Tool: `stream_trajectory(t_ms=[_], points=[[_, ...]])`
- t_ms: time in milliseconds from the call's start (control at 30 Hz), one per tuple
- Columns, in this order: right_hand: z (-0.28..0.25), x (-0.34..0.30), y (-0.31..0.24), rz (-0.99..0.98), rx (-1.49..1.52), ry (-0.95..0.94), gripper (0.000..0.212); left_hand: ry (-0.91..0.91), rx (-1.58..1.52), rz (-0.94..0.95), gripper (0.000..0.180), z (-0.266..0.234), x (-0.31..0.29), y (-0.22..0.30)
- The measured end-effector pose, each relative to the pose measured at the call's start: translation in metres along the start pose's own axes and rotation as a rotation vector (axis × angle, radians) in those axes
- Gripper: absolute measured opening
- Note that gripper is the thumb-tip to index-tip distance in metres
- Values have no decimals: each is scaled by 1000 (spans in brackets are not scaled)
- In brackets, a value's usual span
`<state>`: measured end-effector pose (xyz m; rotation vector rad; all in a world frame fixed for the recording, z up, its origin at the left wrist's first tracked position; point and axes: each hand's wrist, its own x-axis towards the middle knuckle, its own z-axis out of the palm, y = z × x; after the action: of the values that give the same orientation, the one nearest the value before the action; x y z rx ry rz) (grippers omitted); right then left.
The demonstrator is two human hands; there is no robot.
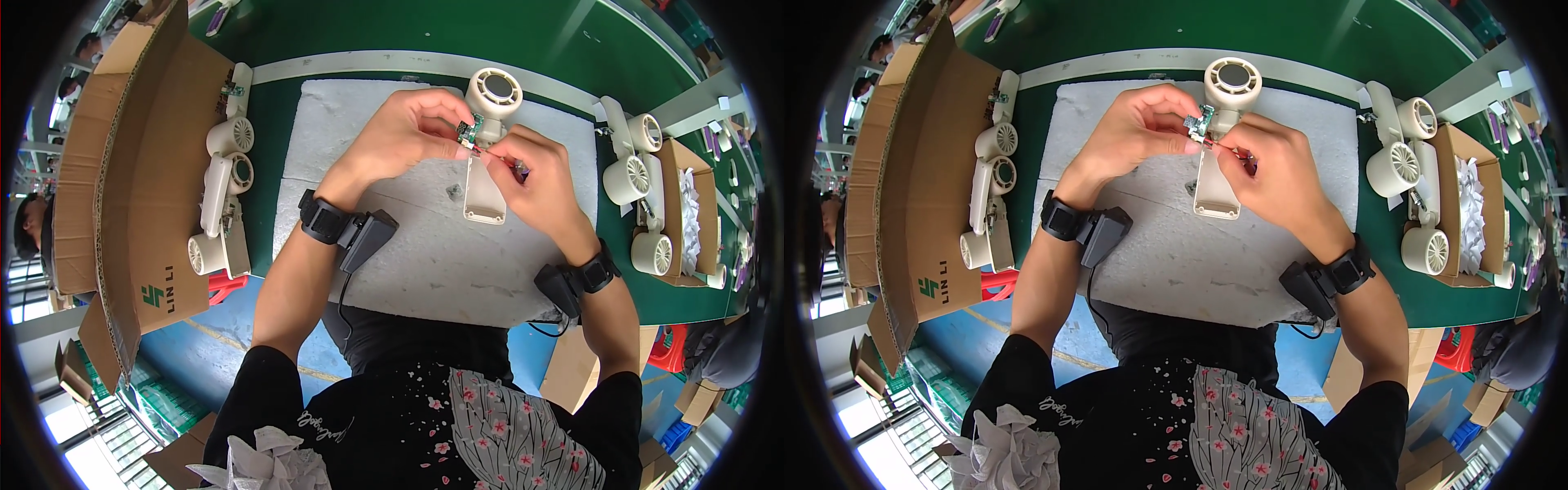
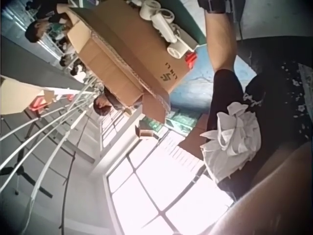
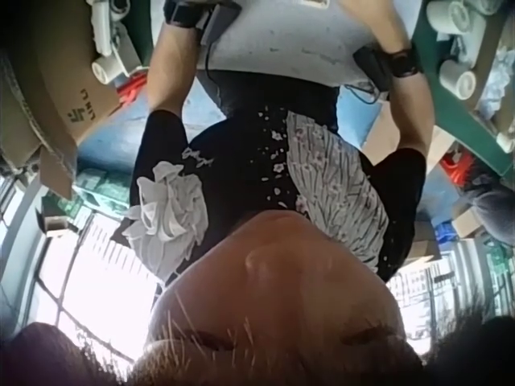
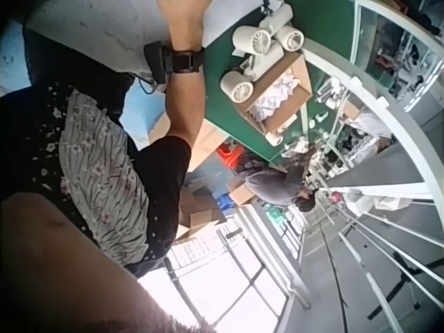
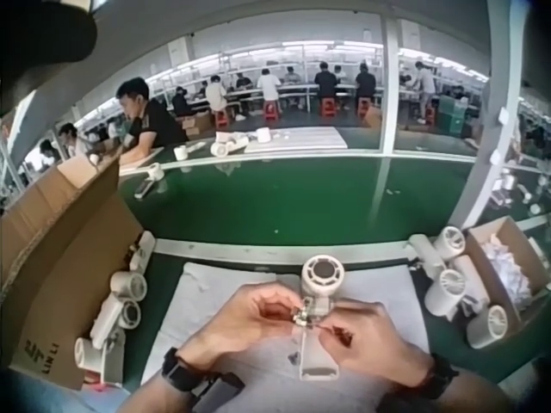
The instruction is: The person connects a circuit board to a battery, places them into a fan housing, and tests the connection. After removing the first battery, the person retrieves a new battery from a box and installs it into the housing with the circuit board.
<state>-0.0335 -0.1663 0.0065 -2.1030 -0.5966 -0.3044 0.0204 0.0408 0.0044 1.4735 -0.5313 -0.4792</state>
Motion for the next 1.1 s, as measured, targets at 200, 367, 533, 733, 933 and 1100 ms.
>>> stream_trajectory(t_ms=[200, 367, 533, 733, 933, 1100], points=[[0, 0, 0, -10, -15, -4, 4, 4, -9, 11, 29, 2, 0, -2], [-1, 1, -2, -56, -2, 7, 4, 25, 8, 21, 31, 3, 0, -1], [0, 2, -2, -63, 8, -10, 5, 54, 86, -5, 34, 8, -2, 6], [-2, 1, 1, -51, -12, -107, 4, 65, 194, 79, 39, 13, -3, 1], [1, 2, -1, 66, -24, 71, 13, 89, 332, 252, 40, 18, -1, 2], [5, 4, -5, 109, -43, 101, 26, 77, 365, 136, 38, 18, -2, 8]])
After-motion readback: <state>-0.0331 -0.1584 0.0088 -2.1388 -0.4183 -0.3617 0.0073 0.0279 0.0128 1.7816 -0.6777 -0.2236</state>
